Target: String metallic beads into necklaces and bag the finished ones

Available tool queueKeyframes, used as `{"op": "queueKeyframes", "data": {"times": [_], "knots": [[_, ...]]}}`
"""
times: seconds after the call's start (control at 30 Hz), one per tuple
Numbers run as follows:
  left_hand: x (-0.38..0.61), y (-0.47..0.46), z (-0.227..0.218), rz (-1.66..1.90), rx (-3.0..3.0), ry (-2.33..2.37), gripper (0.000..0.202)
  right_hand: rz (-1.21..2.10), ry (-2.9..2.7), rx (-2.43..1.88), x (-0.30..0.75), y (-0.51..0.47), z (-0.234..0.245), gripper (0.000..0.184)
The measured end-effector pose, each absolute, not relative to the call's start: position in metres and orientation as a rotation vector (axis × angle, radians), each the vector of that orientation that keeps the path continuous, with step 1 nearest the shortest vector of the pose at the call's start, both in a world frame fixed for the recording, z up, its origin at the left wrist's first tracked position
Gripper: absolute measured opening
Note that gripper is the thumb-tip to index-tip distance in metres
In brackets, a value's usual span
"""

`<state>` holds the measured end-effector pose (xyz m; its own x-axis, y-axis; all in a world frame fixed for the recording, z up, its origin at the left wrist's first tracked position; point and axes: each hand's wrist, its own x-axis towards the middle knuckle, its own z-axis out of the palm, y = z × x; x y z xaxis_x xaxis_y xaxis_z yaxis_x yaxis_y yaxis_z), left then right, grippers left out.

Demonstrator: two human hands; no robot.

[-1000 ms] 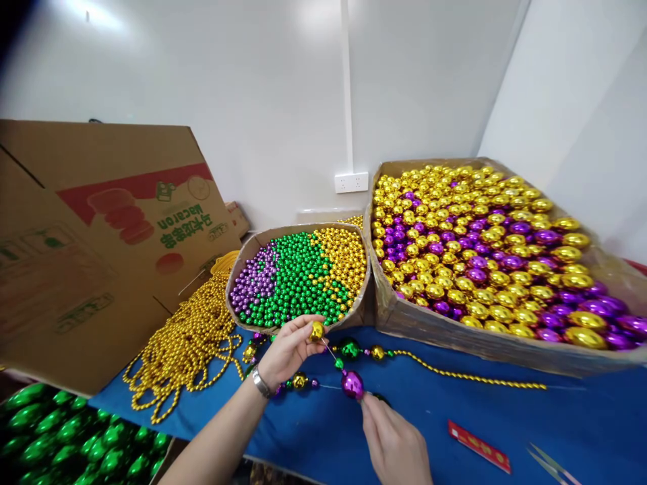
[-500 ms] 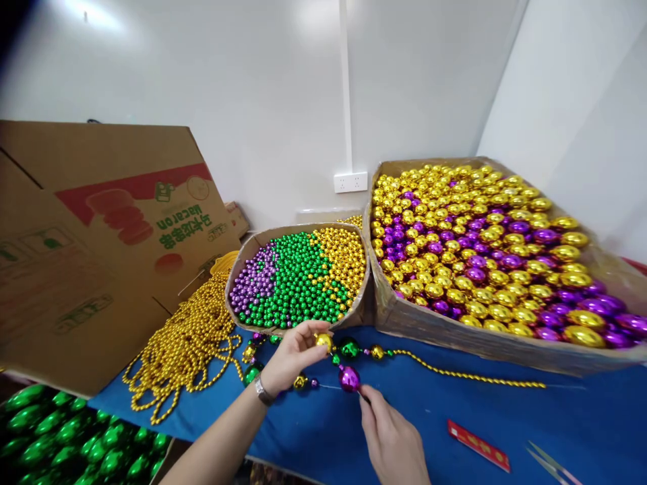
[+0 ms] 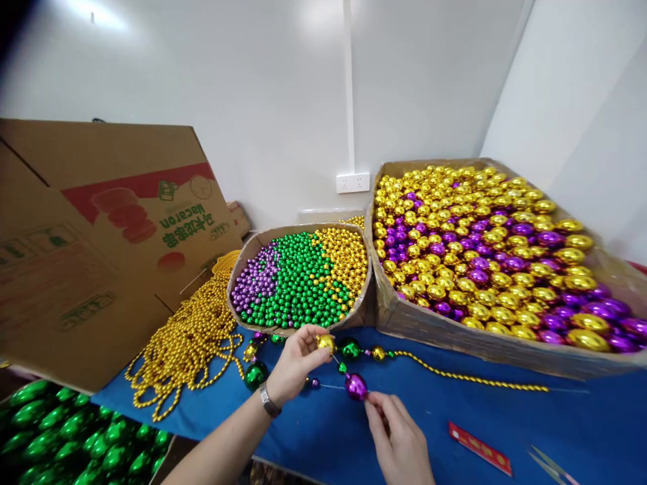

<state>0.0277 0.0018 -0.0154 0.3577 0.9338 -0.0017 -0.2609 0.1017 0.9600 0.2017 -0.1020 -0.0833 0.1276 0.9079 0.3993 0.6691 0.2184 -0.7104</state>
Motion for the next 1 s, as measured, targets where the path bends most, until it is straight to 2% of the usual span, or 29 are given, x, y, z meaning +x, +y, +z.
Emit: {"op": "queueKeyframes", "data": {"times": [0.6,1.0], "knots": [[0.0281,0.0001,-0.0137,1.03,1.117,0.839,0.036,0.14,-1.592,-1.47,0.1992,-0.1024,-0.0794,0.023],[0.0261,-0.0018,-0.0089,0.956,1.163,0.864,0.037,0.304,-1.478,-1.436,0.1992,-0.1043,-0.0801,0.025]]}}
